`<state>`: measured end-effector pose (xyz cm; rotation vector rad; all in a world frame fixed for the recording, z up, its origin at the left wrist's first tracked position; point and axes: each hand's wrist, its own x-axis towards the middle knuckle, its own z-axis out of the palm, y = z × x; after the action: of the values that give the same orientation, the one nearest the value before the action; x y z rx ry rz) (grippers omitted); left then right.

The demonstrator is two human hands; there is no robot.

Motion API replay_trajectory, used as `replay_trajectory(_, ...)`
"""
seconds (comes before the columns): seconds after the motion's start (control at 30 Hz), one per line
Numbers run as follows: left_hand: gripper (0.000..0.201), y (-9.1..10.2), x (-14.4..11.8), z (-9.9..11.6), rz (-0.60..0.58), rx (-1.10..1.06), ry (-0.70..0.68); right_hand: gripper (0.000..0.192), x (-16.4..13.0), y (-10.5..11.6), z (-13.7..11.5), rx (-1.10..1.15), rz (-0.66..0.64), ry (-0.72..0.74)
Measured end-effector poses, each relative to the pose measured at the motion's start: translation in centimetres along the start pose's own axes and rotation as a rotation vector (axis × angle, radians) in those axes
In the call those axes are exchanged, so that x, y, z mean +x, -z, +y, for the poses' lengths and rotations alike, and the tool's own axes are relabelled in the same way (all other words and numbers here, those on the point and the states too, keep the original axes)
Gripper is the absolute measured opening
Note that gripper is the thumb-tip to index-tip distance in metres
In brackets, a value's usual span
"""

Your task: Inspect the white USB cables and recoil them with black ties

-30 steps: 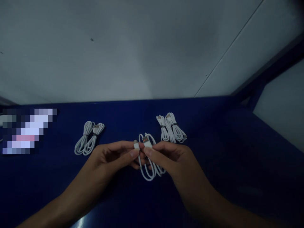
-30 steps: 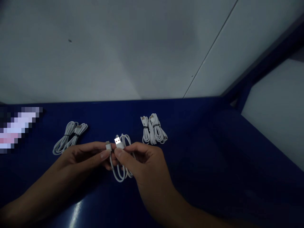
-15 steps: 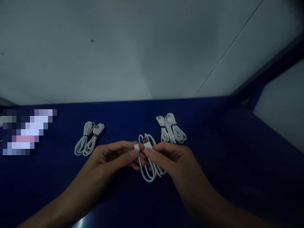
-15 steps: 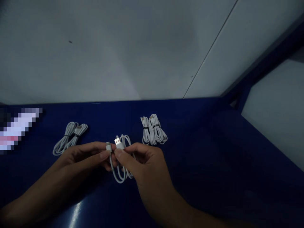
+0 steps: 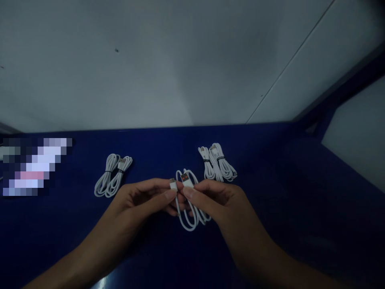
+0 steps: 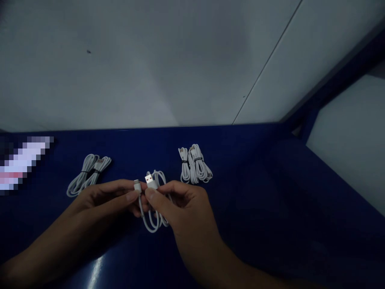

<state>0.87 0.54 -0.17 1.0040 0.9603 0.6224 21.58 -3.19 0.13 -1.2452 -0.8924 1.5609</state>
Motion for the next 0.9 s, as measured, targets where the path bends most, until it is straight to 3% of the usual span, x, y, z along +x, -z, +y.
replay_trajectory(0.9, 0.022, 0.11, 0.21, -0.16, -0.010, 0.008, 0.011, 0.021, 0.06, 0.05, 0.21, -0.030, 0.007, 0.024)
